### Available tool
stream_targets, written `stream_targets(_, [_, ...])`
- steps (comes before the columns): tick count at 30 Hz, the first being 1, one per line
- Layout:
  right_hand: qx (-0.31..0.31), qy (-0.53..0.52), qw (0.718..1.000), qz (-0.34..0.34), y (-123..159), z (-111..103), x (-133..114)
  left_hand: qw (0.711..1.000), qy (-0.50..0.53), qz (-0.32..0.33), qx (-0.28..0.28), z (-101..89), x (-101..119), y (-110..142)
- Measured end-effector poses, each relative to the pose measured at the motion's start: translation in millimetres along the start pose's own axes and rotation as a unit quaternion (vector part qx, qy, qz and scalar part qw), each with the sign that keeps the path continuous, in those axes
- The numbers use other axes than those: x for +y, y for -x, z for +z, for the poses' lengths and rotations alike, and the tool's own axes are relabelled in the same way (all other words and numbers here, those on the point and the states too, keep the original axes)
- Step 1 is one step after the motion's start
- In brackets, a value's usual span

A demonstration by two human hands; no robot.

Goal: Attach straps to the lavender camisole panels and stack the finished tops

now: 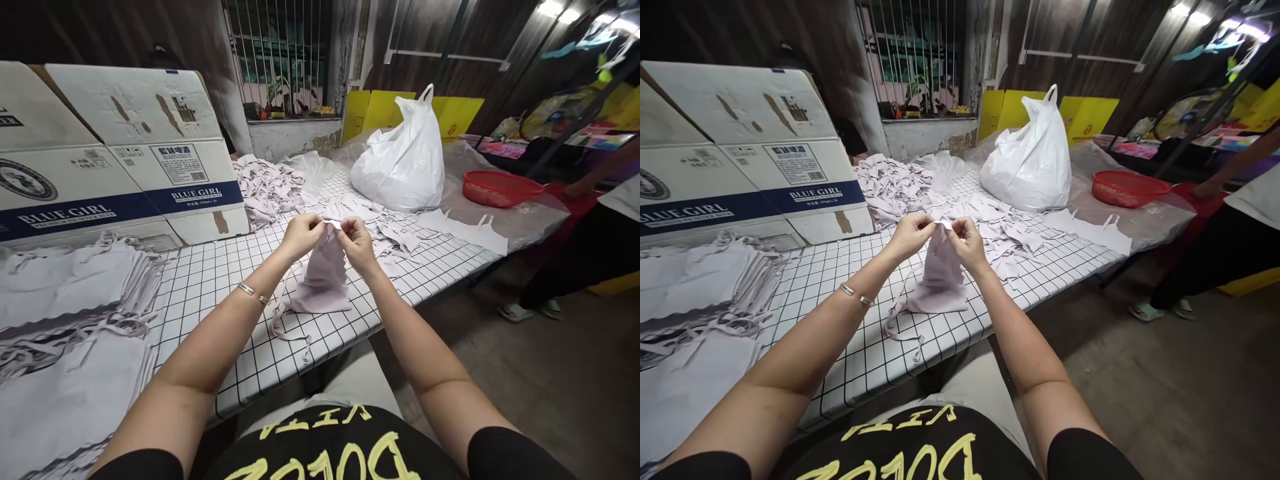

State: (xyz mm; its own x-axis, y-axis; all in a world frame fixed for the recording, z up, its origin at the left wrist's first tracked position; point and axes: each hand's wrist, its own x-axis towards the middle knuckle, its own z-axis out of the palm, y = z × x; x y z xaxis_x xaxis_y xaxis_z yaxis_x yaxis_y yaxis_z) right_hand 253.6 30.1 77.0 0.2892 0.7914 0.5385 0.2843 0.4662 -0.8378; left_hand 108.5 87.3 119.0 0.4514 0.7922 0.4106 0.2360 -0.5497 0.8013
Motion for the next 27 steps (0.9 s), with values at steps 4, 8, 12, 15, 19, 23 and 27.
stream_targets(4, [-0.025, 0.054, 0.998, 0.003, 8.3, 11.1, 4.4, 0.991, -0.084, 0.06, 0.086, -10.0, 20.8, 0.0])
stream_targets(8, [-0.048, 0.192, 0.978, 0.064, 16.9, 9.0, 29.8, 0.975, -0.158, 0.083, 0.134, -51.3, 36.8, -6.5])
stream_targets(12, [-0.094, 0.283, 0.943, 0.146, -5.1, -8.3, 47.0, 0.954, -0.247, 0.06, 0.158, -123.1, 35.7, -22.0])
stream_targets(15, [-0.096, 0.294, 0.94, 0.142, -44.7, -7.5, 40.9, 0.934, -0.311, 0.015, 0.174, -172.4, 29.2, -36.3])
stream_targets(19, [-0.157, 0.175, 0.969, 0.079, -95.3, 44.2, 11.2, 0.941, -0.31, -0.046, 0.129, -205.9, 32.0, -48.9])
stream_targets(23, [-0.267, -0.034, 0.962, -0.041, -118.0, 129.3, -22.3, 0.967, -0.244, -0.052, 0.06, -211.4, 42.1, -48.2])
stream_targets(27, [-0.357, -0.088, 0.927, -0.078, -124.0, 183.8, -39.6, 0.982, -0.19, -0.01, 0.008, -217.6, 43.9, -36.8])
